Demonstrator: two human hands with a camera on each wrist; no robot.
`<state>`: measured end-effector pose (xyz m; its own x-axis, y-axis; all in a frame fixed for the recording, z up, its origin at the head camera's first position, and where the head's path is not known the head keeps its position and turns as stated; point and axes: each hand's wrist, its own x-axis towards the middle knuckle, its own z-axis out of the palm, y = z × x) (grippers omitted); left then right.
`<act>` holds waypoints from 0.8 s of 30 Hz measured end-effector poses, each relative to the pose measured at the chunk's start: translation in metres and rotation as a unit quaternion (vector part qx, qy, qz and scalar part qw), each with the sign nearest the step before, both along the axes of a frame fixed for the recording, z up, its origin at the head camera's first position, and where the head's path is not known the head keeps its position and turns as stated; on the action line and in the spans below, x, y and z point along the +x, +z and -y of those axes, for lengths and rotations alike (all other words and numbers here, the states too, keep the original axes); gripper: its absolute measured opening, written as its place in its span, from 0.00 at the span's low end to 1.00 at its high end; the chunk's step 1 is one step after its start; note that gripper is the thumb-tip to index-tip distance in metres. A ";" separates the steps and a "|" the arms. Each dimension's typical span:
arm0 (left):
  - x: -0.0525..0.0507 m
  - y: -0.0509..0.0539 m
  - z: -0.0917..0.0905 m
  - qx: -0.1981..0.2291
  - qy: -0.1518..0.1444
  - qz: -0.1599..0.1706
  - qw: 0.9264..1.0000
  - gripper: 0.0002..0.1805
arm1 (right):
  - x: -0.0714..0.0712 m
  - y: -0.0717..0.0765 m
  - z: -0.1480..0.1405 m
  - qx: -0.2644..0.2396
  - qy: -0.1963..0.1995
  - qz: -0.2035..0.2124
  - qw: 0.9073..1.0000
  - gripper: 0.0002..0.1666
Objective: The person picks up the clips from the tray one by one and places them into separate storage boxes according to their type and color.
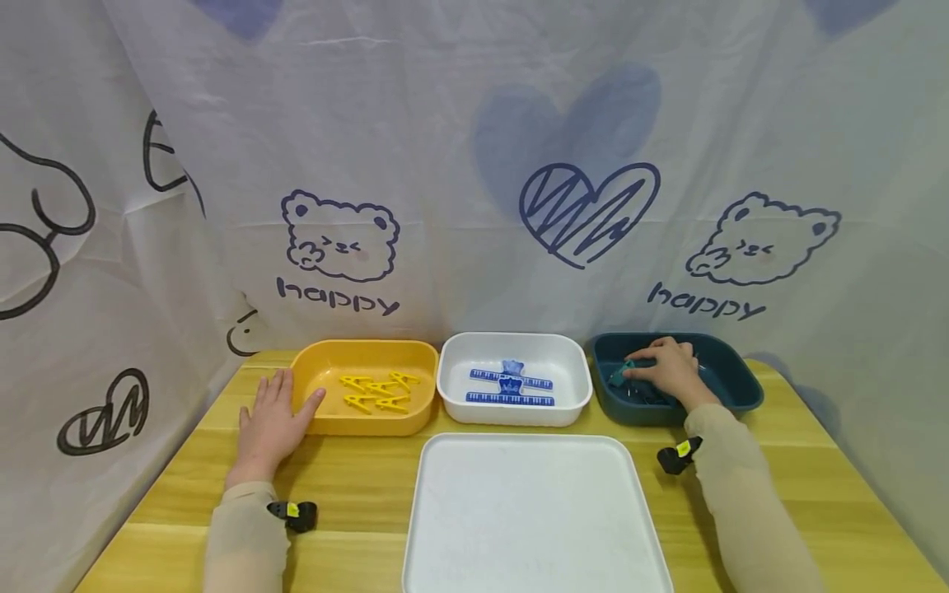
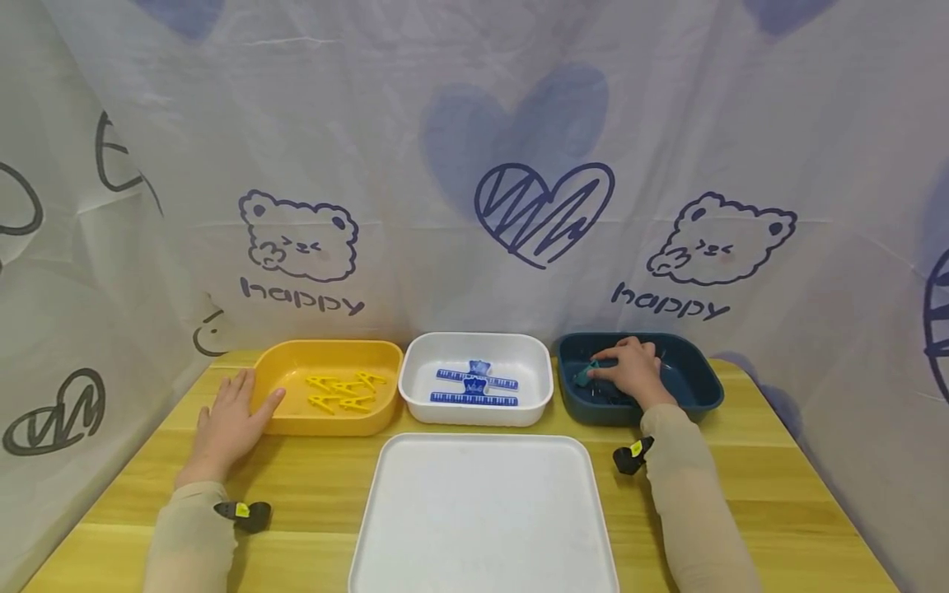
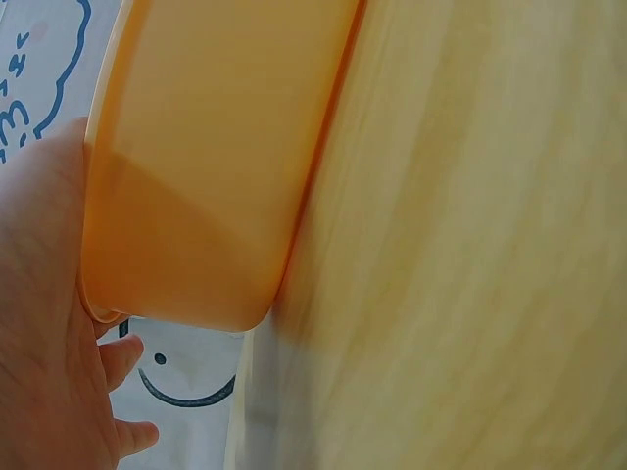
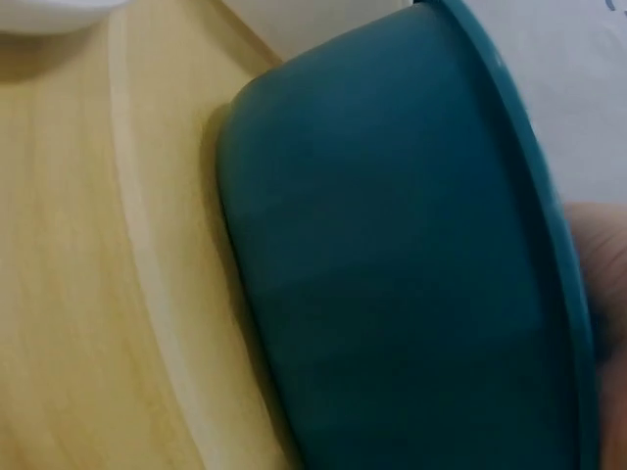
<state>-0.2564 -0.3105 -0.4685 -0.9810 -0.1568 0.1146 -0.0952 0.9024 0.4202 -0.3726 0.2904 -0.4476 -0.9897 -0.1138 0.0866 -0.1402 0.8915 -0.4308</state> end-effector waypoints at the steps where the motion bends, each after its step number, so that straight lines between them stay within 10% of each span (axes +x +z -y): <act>1: 0.000 0.000 0.000 -0.001 0.000 0.001 1.000 0.54 | 0.000 0.000 0.000 0.001 -0.001 0.003 1.000 0.26; 24: 0.001 0.004 -0.001 0.000 0.002 0.010 1.000 0.54 | -0.006 -0.003 -0.009 0.045 -0.023 0.061 0.997 0.27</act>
<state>-0.2553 -0.3092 -0.4647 -0.9825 -0.1605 0.0945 -0.1072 0.9022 0.4179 -0.3786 0.2991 -0.4502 -0.9966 -0.0691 -0.0440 -0.0487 0.9315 -0.3604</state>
